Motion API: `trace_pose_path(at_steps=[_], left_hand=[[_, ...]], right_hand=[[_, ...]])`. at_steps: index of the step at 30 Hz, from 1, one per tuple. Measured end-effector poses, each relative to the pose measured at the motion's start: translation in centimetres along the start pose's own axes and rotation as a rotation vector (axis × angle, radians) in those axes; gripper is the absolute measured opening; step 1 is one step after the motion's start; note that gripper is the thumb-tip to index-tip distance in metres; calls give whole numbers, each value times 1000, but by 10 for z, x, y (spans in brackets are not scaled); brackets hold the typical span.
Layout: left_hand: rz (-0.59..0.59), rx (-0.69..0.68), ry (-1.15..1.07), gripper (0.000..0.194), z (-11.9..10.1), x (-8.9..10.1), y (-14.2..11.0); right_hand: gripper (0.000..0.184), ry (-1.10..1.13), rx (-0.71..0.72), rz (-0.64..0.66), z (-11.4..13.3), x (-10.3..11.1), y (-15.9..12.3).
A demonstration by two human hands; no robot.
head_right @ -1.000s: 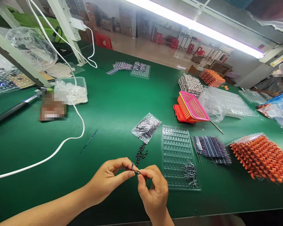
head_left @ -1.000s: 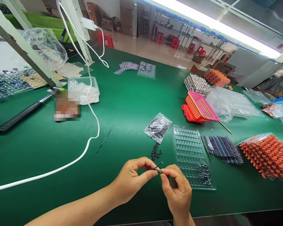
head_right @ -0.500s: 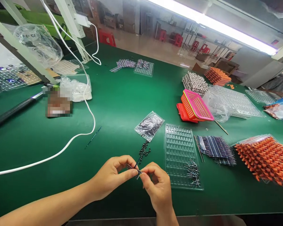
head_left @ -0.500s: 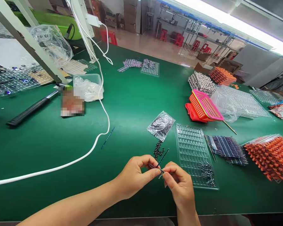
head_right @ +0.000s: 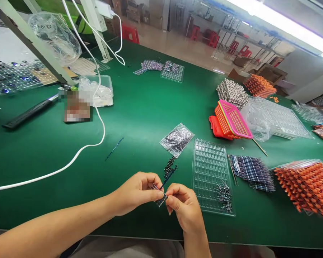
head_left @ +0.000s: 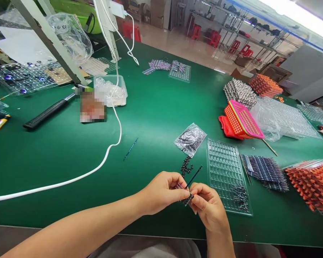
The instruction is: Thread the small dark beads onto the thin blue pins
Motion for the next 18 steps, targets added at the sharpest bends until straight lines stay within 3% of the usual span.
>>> trace_pose_path(at_steps=[5, 18], left_hand=[[-9, -1, 36, 18, -1, -1, -1], [-57, -32, 51, 18, -1, 1, -1]], right_hand=[[16, 51, -43, 13, -4, 0, 0], [14, 30, 5, 6, -1, 0, 0]])
Point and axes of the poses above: each hand's wrist, its own y-axis towards the middle knuckle, its own x-axis out of the back of the hand, z = x × y, the point moved 8 cm from there along y, towards the middle knuckle, and after that the axes turned 6 degrees about -x, right-handed, at the moved point
